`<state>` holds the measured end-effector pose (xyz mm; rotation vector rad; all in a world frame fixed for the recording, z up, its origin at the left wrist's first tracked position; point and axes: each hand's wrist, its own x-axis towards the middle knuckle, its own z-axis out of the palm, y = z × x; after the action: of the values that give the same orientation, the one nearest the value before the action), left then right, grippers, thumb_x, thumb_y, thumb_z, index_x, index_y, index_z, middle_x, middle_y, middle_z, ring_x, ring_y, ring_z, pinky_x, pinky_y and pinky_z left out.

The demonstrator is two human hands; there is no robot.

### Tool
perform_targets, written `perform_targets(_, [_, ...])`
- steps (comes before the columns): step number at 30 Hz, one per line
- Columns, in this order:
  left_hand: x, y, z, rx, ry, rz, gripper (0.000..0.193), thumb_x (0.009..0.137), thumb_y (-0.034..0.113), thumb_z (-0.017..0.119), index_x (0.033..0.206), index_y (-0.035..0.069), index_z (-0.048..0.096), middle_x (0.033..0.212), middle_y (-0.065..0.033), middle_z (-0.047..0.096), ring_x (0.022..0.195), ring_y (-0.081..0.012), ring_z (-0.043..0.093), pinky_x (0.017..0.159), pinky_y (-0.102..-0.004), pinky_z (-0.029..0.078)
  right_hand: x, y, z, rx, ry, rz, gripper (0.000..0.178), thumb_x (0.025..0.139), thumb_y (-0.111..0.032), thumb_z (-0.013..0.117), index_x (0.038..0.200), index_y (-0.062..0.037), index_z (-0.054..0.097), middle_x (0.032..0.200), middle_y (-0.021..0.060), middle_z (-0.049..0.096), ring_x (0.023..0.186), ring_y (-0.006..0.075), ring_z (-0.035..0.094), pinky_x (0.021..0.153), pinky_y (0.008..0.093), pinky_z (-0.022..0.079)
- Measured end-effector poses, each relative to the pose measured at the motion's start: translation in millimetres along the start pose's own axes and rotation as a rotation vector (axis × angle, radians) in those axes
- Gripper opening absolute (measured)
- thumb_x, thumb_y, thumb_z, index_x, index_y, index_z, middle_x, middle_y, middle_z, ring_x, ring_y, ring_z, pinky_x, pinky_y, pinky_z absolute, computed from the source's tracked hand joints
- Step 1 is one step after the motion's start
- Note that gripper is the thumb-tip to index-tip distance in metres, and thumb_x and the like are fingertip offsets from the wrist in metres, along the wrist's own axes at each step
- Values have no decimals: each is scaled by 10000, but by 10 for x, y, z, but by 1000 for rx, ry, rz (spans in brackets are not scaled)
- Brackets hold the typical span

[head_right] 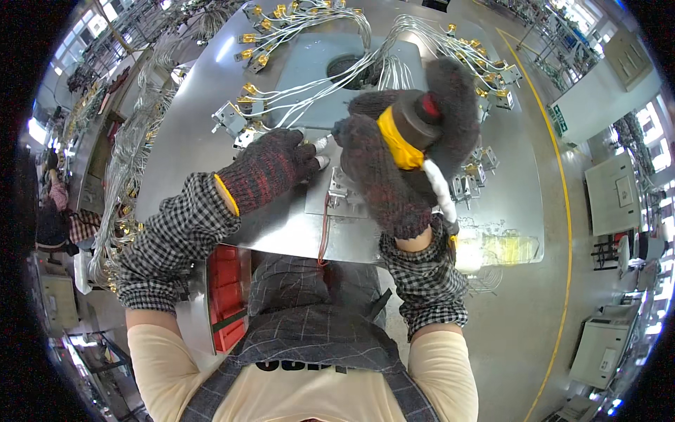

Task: Assembling a wire harness by inserting and securing wires into connectors on a circular assembly jig.

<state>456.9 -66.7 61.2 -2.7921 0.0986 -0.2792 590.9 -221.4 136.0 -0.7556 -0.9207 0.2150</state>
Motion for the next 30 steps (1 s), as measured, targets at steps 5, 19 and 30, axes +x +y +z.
perform_targets(5, [79, -38, -78, 70, -58, 125, 149, 799, 190, 588, 931, 124, 610, 882, -33, 560, 872, -233, 567, 804, -386, 457, 19, -61, 75, -30, 10, -298, 813, 829, -37, 720, 1467, -144, 226, 919, 157, 640, 700, 218, 659, 607, 381, 595])
perform_targets(19, [-144, -22, -194, -1306, 80, -228, 475, 840, 251, 663, 1266, 90, 526, 1067, -74, 588, 1067, -229, 580, 947, -365, 480, -9, -117, 62, -81, -46, -249, 760, 860, -44, 668, 1463, -146, 216, 918, 165, 639, 674, 236, 662, 598, 389, 595])
perform_targets(30, [-106, 415, -213, -1317, 262, -339, 747, 747, 105, 790, 1403, 88, 432, 1278, -158, 580, 1161, -295, 586, 878, -379, 527, -34, -78, -13, -92, -137, 6, 701, 903, -54, 596, 1461, -125, 178, 891, 173, 630, 642, 248, 658, 574, 376, 582])
